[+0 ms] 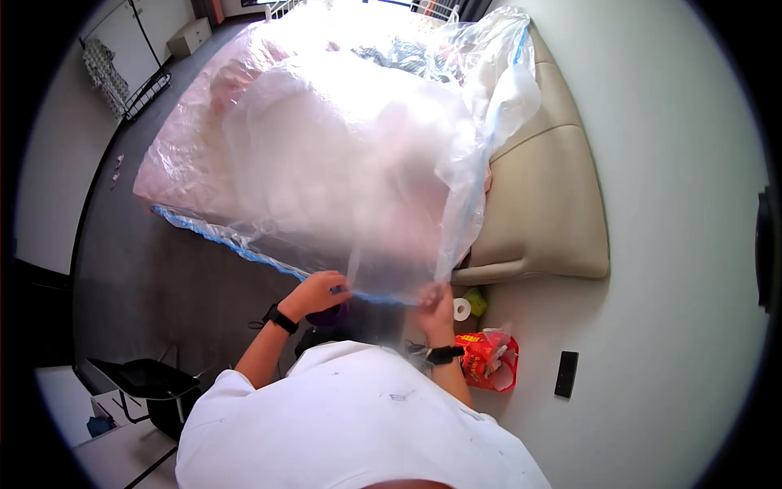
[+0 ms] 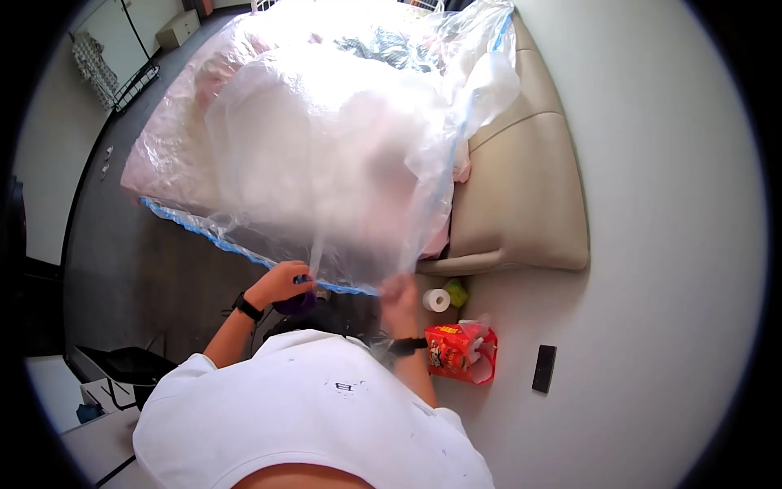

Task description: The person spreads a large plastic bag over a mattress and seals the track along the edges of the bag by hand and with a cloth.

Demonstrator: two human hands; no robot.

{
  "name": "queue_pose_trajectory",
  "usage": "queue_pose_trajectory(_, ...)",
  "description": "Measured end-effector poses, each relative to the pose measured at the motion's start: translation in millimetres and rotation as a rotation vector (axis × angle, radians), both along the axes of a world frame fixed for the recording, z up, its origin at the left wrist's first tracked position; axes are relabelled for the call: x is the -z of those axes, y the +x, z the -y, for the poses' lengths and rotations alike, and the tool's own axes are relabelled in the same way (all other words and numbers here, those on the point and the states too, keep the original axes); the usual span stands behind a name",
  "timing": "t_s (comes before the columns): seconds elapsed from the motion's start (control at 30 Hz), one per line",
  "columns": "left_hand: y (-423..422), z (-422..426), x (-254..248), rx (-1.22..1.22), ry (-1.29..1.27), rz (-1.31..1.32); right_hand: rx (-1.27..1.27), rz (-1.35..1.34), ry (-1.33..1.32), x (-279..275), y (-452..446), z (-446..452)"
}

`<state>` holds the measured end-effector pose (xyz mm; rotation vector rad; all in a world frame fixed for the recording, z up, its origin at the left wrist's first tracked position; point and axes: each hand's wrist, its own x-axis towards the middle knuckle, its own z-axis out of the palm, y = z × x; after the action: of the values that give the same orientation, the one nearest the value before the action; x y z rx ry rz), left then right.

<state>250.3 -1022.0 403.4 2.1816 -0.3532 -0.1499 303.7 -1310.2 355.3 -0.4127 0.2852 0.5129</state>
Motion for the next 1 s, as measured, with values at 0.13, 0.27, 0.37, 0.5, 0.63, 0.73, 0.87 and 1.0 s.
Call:
queue_pose_trajectory(0.13, -44.4, 36.9, 1.2, -0.482, -0.125, 0.104, 0.233, -0.167, -0.077, -27.8, -51.4, 66.5)
queue_pose_trajectory(0.27, -84.8, 62.7, -2.0, -0.769, -0.432, 0.034, 0.195, -0.086, -0.134, -23.5, -115.3, 121.1)
queue_pose_trajectory(0.37, -101.1, 103.1, 7.2, -0.562, -0.518, -0.212, 0.202, -0.13, -0.157, -24.4, -145.4, 144.3)
queue_pose_trajectory(0.5, -127.8, 169.0, -9.6, -0.019, -0.189, -0.648, 0.173, -0.011, -0.161, -37.5, -167.9, 146.9)
queue_pose_trajectory(0.63, -119.0, 170.2, 8.4, -0.141, -0.71, -0.514, 0.051, 0.094, -0.401, -54.5, -172.1, 122.2)
queue_pose_trajectory(0.73, -119.2, 167.3, -23.4, -0.279, -0.965, -0.53, -0.026, 0.257, -0.664, -53.2, -179.0, 108.9)
queue_pose_trajectory(0.87, -139.9, 163.5, -43.5, -0.306, -0.514, -0.415, -0.007, 0.451, -0.901, -75.2, -188.8, 105.0)
queue_pose_trajectory(1.0, -175.9, 167.6, -74.7, -0.37, -0.639, -0.293, 0.098, 0.546, -0.964, -131.6, -194.3, 112.0)
